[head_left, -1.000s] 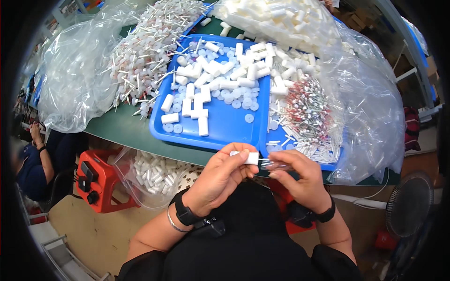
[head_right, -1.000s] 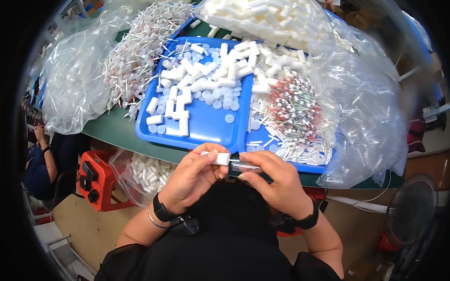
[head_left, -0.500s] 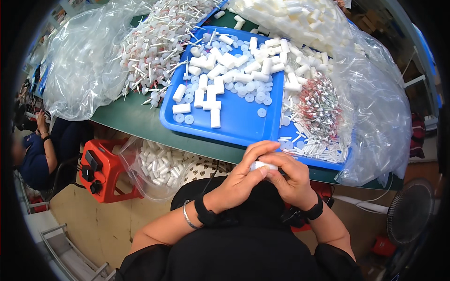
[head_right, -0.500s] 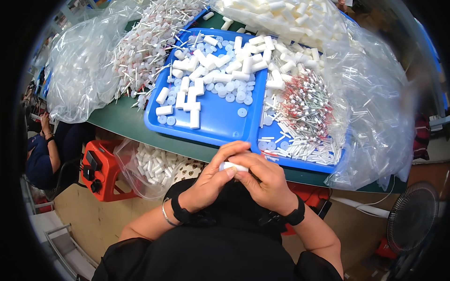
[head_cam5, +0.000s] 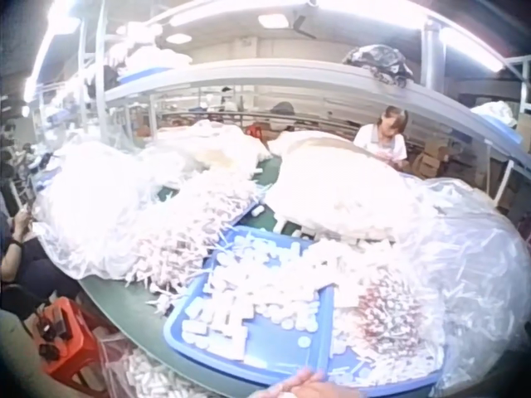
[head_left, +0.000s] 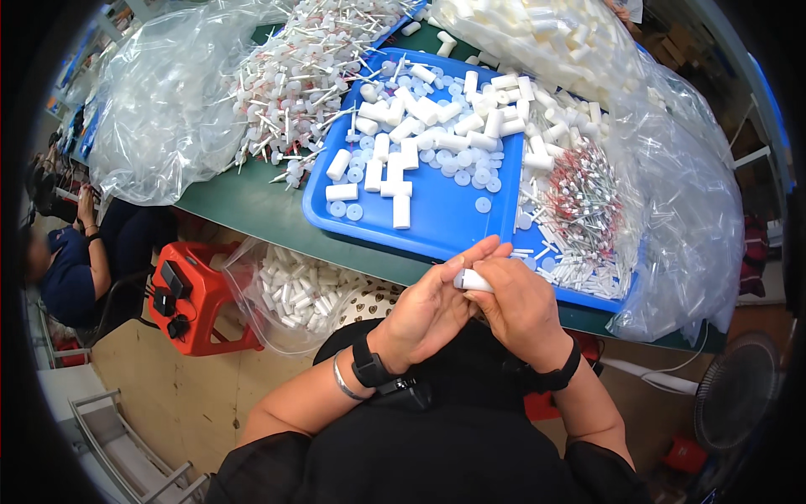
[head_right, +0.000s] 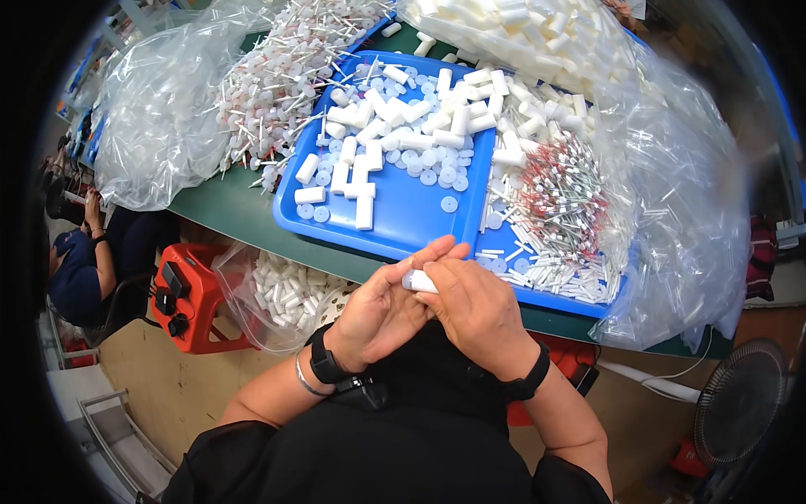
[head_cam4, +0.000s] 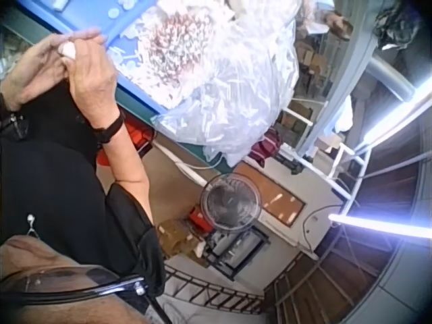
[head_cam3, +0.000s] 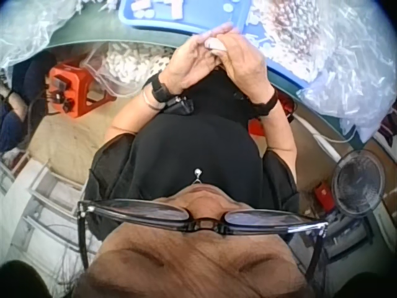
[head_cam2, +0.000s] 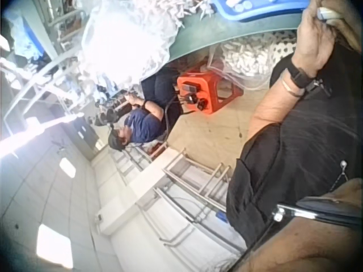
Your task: The person repeatedly picks up small white cylindrical plastic pieces and thin metal pins from a blue tray. They insert the metal pins into the center of the plastic pieces by hand and place the assembled units back onto the tray. The process is repetitive and performed one at a time.
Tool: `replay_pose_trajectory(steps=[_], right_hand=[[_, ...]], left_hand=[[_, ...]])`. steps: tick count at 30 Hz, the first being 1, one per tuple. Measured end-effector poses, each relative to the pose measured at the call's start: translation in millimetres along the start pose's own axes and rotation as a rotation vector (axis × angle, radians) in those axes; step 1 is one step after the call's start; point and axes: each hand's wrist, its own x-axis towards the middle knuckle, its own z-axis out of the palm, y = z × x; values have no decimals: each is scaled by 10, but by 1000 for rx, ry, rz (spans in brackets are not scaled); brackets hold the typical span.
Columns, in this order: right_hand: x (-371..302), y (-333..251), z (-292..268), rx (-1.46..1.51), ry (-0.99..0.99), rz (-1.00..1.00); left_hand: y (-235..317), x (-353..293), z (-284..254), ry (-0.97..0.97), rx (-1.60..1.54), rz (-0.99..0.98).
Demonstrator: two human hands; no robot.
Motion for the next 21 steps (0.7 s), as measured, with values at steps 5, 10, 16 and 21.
replay_pose_trajectory(steps=[5,10,16,21], right_hand=[[-21,-41,121,-30,44,-16],[34,-149,261,16,100,232],[119,-125,218,42,76,181],[112,-214,293,-90,60,146]], left_hand=[[-102,-40,14,45,-235,0],[-28,31,88,52,-172,52],[32,21,45,59,-24,90],[-64,6,102,90,-2,142]])
